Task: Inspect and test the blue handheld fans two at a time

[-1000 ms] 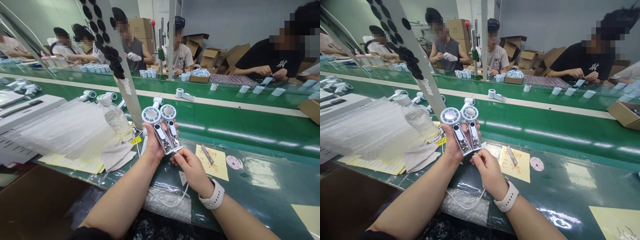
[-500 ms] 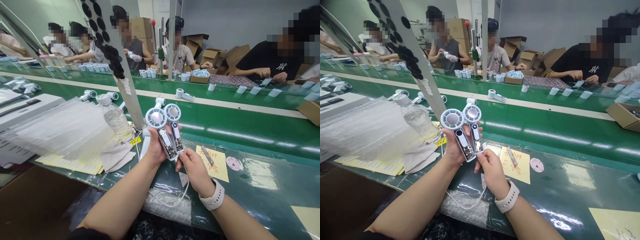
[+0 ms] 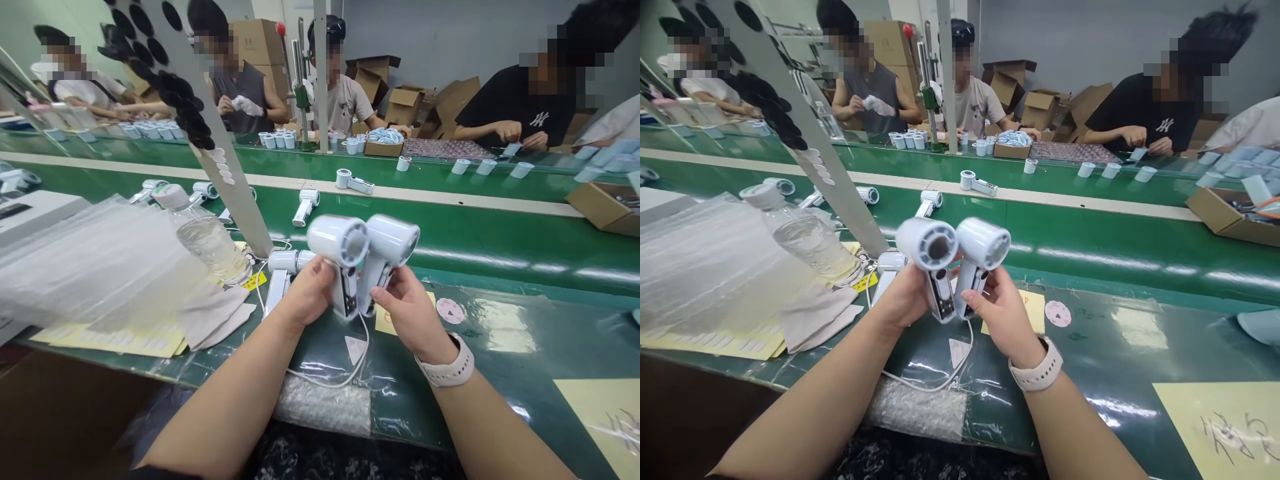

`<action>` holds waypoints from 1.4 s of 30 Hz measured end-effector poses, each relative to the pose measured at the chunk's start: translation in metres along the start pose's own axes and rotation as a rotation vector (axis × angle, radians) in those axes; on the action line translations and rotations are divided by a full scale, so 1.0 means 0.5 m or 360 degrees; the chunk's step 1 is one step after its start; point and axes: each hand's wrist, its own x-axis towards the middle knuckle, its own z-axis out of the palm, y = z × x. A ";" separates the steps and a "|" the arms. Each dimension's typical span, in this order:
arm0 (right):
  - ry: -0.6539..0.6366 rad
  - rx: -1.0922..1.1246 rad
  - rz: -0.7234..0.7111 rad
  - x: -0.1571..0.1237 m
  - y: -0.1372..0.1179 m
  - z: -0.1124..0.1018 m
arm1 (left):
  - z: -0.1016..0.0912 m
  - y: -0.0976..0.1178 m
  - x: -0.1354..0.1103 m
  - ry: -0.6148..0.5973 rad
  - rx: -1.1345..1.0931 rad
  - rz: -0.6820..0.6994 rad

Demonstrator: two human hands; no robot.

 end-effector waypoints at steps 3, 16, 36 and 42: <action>0.0114 -0.0004 0.0008 0.006 -0.007 -0.009 | -0.004 0.009 0.012 0.0144 -0.0108 0.0019; -0.0020 0.0274 0.0186 -0.005 -0.022 -0.002 | 0.013 0.009 -0.007 -0.0091 -0.0033 -0.0070; 0.0081 0.0374 0.0294 -0.002 -0.020 0.009 | 0.013 0.012 -0.008 -0.0108 0.0014 -0.0081; 0.0128 0.0313 0.0299 -0.001 -0.013 0.006 | 0.010 0.005 0.001 0.0006 0.0040 -0.0113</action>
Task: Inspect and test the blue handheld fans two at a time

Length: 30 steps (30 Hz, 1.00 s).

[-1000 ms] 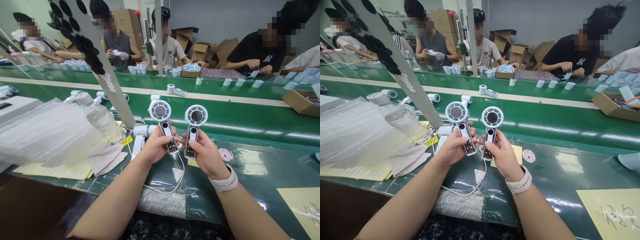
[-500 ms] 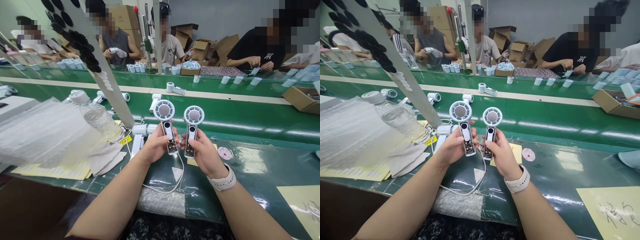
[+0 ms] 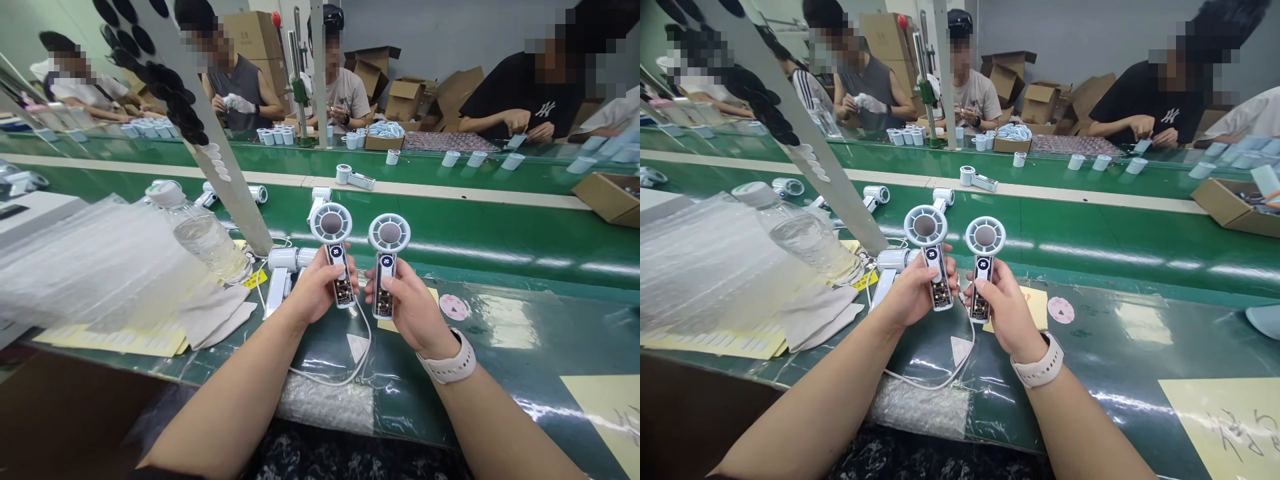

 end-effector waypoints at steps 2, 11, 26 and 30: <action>0.0036 -0.0017 0.0021 0.000 0.003 0.001 | -0.002 -0.002 0.003 0.0073 0.0026 0.0016; 0.0020 -0.0021 0.0016 -0.005 -0.001 0.005 | 0.001 -0.004 -0.002 -0.0047 0.0128 0.0003; 0.0090 -0.0027 0.0034 0.004 0.004 0.006 | 0.009 0.000 0.000 -0.0009 0.0180 -0.0021; 0.0118 -0.0035 0.0017 0.001 0.001 0.009 | 0.005 -0.003 0.003 0.0024 0.0230 0.0001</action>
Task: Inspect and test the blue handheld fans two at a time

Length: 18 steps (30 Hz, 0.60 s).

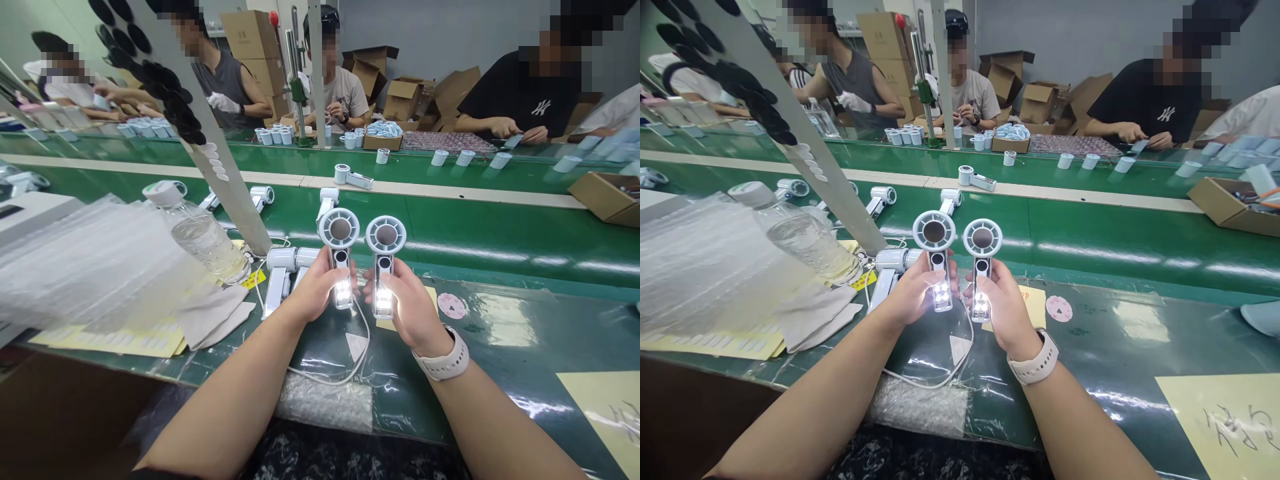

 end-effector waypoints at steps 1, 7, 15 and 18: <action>0.0009 0.0004 0.0003 -0.001 -0.001 0.001 | -0.002 -0.002 0.001 -0.0002 0.0031 0.0001; 0.0035 0.0139 0.0007 0.003 -0.003 -0.005 | -0.010 -0.016 0.002 0.0030 0.0148 0.0040; -0.0205 0.0418 0.0182 0.010 -0.003 -0.014 | -0.013 -0.012 -0.004 -0.0093 -0.0021 -0.0017; -0.0275 0.0425 0.0106 0.002 -0.004 -0.008 | -0.013 -0.007 -0.008 -0.0149 -0.0040 0.0034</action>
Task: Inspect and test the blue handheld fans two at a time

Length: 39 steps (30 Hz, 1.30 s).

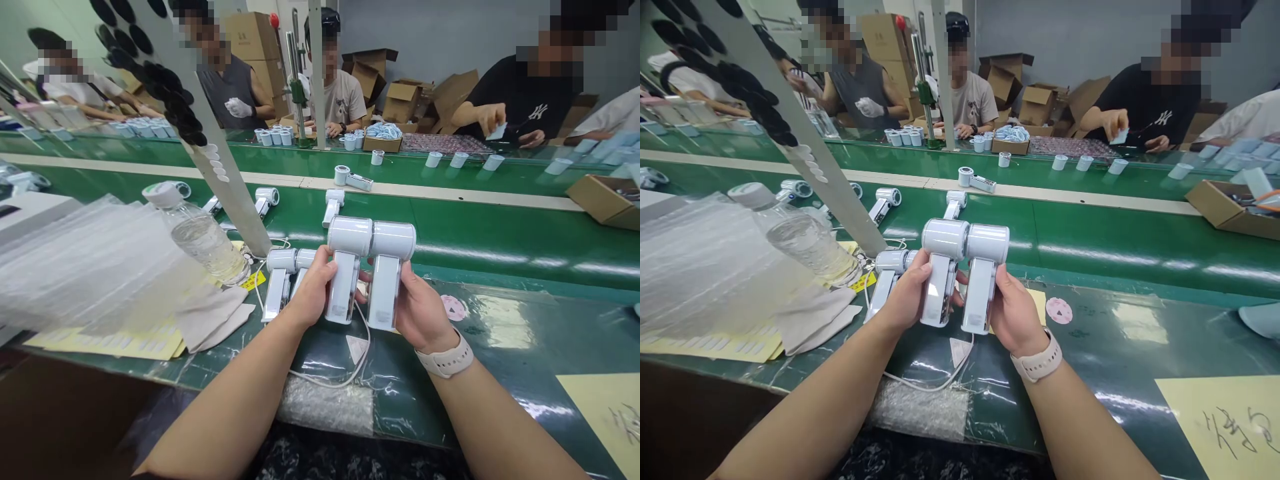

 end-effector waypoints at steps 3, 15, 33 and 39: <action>0.0057 -0.0042 -0.0109 -0.005 -0.002 0.003 | 0.001 0.003 -0.001 0.0015 -0.0039 0.0037; 0.0162 0.0052 0.0060 0.000 -0.010 -0.001 | -0.008 -0.007 0.008 0.0055 -0.0092 -0.0195; 0.0294 0.0138 -0.0162 0.028 -0.009 -0.014 | 0.006 -0.023 0.015 0.0018 -0.0374 -0.0346; 0.0436 0.0143 -0.0281 0.033 -0.020 -0.018 | 0.006 -0.015 0.013 0.0120 -0.0164 -0.0289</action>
